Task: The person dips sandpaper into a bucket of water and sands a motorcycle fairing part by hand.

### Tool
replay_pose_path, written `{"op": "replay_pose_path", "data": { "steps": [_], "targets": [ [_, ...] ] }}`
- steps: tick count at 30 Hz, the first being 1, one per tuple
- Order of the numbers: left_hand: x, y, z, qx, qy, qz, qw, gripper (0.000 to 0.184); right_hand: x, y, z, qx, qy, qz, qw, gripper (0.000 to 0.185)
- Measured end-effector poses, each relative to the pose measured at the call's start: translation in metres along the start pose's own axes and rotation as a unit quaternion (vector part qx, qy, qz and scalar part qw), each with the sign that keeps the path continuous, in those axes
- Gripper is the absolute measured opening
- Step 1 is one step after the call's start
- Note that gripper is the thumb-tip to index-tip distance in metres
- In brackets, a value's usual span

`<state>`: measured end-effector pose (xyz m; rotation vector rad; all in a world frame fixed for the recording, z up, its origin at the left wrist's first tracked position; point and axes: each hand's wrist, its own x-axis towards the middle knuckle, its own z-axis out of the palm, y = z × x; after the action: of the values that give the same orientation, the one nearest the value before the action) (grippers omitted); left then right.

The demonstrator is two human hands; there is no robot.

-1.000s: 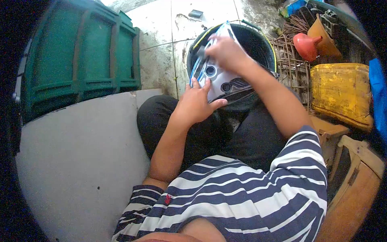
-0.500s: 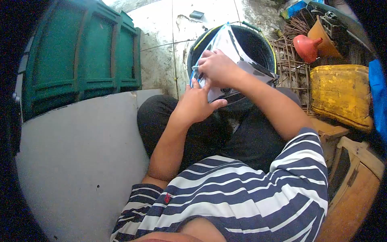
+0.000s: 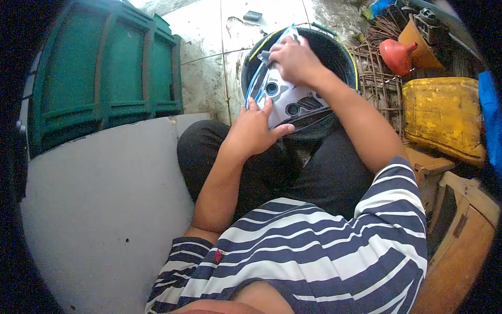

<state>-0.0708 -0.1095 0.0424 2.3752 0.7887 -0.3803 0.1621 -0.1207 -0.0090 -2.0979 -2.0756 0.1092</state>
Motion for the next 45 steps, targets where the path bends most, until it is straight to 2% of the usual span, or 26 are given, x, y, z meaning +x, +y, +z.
{"op": "replay_pose_path", "data": {
  "steps": [2, 3, 4, 6, 7, 8, 10, 12, 14, 18, 19, 20, 22, 23, 24, 27, 30, 32, 34, 36, 37, 40, 41, 42, 44, 45],
  "targets": [
    [0.001, 0.000, 0.000, 0.004, 0.004, 0.003, 1.000, 0.101, -0.004, -0.029, -0.006, -0.048, -0.062, -0.028, 0.997, 0.022],
    [0.003, -0.002, 0.000, 0.005, 0.008, 0.009, 1.000, 0.101, -0.003, -0.042, -0.018, 0.007, -0.131, -0.048, 0.990, 0.022],
    [0.004, -0.004, 0.002, 0.006, 0.010, 0.014, 1.000, 0.101, -0.003, -0.051, -0.027, 0.038, -0.148, -0.049, 0.987, 0.023],
    [0.001, -0.007, 0.007, 0.000, 0.007, 0.018, 1.000, 0.101, 0.000, -0.026, -0.001, -0.002, -0.056, 0.009, 0.998, 0.018],
    [0.002, -0.008, 0.008, -0.007, 0.005, 0.017, 1.000, 0.101, 0.007, -0.011, -0.003, -0.014, -0.053, 0.055, 0.997, 0.018],
    [0.004, -0.009, 0.006, -0.013, 0.010, 0.019, 1.000, 0.100, 0.004, 0.001, 0.003, -0.025, 0.051, 0.066, 0.996, 0.018],
    [0.004, -0.005, 0.001, -0.006, 0.004, 0.015, 1.000, 0.099, 0.003, -0.007, 0.002, -0.042, 0.047, 0.046, 0.997, 0.018],
    [0.003, -0.004, -0.002, 0.003, -0.005, 0.012, 1.000, 0.099, 0.001, -0.034, -0.020, -0.009, -0.127, 0.001, 0.992, 0.022],
    [0.004, -0.006, 0.001, 0.009, 0.014, 0.022, 1.000, 0.099, 0.002, -0.048, -0.023, 0.060, -0.173, 0.012, 0.983, 0.023],
    [0.000, -0.002, 0.003, 0.010, 0.009, 0.008, 1.000, 0.099, 0.004, 0.001, 0.000, -0.031, 0.036, 0.070, 0.996, 0.024],
    [0.001, -0.004, 0.005, 0.011, 0.013, 0.011, 1.000, 0.098, 0.004, 0.003, 0.002, -0.007, 0.020, 0.069, 0.997, 0.032],
    [0.002, -0.003, 0.005, 0.013, 0.017, 0.016, 1.000, 0.098, 0.002, -0.001, 0.007, -0.055, 0.000, 0.056, 0.997, 0.029],
    [0.003, -0.002, -0.002, 0.011, -0.001, 0.015, 1.000, 0.098, -0.001, -0.030, -0.014, 0.034, -0.117, 0.030, 0.992, 0.021],
    [0.003, -0.002, -0.003, 0.009, -0.012, 0.013, 1.000, 0.098, -0.007, -0.037, -0.013, 0.093, -0.114, 0.003, 0.989, 0.019],
    [0.005, -0.002, -0.003, 0.012, 0.006, 0.018, 1.000, 0.097, -0.007, -0.034, -0.009, 0.066, -0.095, -0.007, 0.993, 0.019],
    [0.000, -0.005, 0.006, 0.019, 0.030, 0.022, 0.999, 0.097, 0.002, 0.000, 0.008, 0.000, 0.019, 0.083, 0.996, 0.027],
    [0.006, -0.004, 0.001, 0.014, 0.022, 0.021, 0.999, 0.095, 0.005, -0.017, -0.011, -0.032, -0.068, 0.079, 0.994, 0.031],
    [0.004, -0.002, -0.006, 0.001, -0.005, 0.013, 1.000, 0.095, -0.002, -0.037, -0.014, 0.038, -0.115, 0.006, 0.993, 0.032],
    [0.004, -0.004, -0.002, 0.006, 0.033, 0.024, 0.999, 0.096, -0.004, -0.038, -0.014, 0.003, -0.097, -0.001, 0.995, 0.035],
    [0.001, -0.005, 0.005, 0.021, 0.053, 0.029, 0.998, 0.096, 0.002, -0.016, -0.005, -0.056, -0.017, 0.067, 0.996, 0.037],
    [0.000, -0.006, 0.007, 0.019, 0.045, 0.028, 0.998, 0.096, 0.002, -0.008, -0.005, -0.025, -0.006, 0.096, 0.995, 0.038],
    [0.005, -0.005, 0.001, 0.011, 0.030, 0.025, 0.999, 0.097, 0.000, -0.040, -0.006, -0.028, -0.110, 0.005, 0.994, 0.041],
    [0.005, -0.002, -0.004, 0.007, 0.018, 0.018, 1.000, 0.098, -0.002, -0.055, -0.008, 0.013, -0.132, -0.007, 0.991, 0.041],
    [0.004, -0.001, -0.006, 0.002, 0.002, 0.011, 1.000, 0.098, 0.000, -0.056, -0.012, -0.022, -0.132, -0.010, 0.991, 0.040],
    [0.003, -0.003, -0.001, 0.010, 0.022, 0.022, 0.999, 0.098, 0.009, -0.022, -0.009, -0.030, -0.118, 0.076, 0.990, 0.039],
    [0.001, -0.004, 0.001, 0.012, 0.033, 0.027, 0.999, 0.099, 0.008, -0.010, -0.013, -0.078, -0.061, 0.099, 0.990, 0.040]
  ]
}}
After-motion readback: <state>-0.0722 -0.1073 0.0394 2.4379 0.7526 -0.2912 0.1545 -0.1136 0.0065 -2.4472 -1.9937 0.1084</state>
